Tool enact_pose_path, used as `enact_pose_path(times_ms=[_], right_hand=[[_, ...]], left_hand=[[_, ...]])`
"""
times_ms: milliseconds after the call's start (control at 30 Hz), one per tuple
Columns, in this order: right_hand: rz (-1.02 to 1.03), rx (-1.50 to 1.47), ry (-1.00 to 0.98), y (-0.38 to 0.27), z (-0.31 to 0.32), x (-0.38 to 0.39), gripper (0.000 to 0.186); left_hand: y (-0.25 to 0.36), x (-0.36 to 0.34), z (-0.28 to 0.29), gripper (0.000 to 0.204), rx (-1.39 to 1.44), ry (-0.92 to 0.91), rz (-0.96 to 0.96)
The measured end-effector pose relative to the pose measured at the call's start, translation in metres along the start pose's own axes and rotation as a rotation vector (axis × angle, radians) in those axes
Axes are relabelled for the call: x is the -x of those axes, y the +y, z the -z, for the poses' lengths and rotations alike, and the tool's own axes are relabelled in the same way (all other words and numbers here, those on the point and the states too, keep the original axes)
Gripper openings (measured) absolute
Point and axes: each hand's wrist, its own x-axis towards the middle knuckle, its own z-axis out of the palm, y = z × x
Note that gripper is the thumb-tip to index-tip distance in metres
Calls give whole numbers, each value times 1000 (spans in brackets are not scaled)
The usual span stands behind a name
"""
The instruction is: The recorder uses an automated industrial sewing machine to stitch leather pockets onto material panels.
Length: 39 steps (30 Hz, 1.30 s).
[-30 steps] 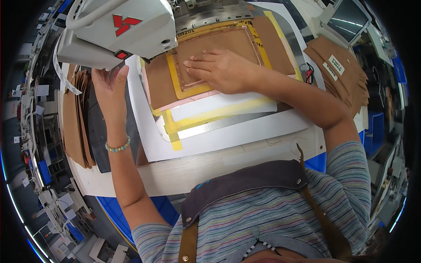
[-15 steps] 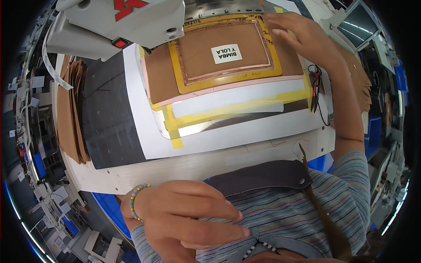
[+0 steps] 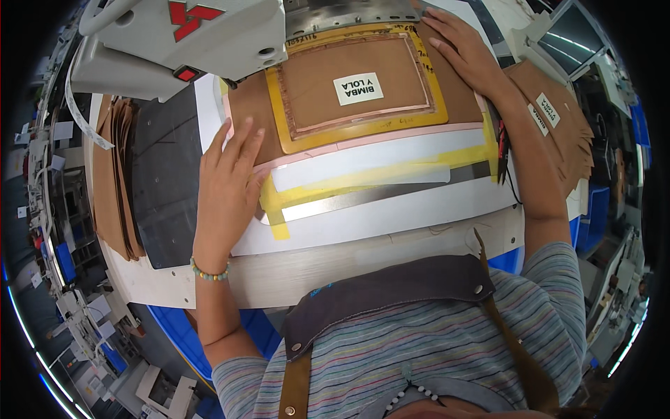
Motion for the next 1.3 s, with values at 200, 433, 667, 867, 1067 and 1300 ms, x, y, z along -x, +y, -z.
enact_pose_path(times_ms=[200, 433, 667, 867, 1067, 1300], right_hand=[[81, -20, -23, 5, 2, 2, 47], [-117, -320, -9, -6, 5, -1, 23], [-61, -175, -9, -8, 7, -1, 26], [-57, -225, -21, -11, 8, -3, 26], [0, -189, 80, -1, 0, -3, 30], [-22, -105, -41, 8, -1, -15, 23]], left_hand=[[-19, -2, -18, 60, -50, -45, 123], [-23, -2, -22, 60, 34, -31, 147], [-22, -2, -22, 60, 63, -7, 138], [-22, 0, -21, 58, 49, 18, 134], [-23, -3, -22, 58, 64, 41, 136], [-61, -37, -39, 60, 89, 137, 128]])
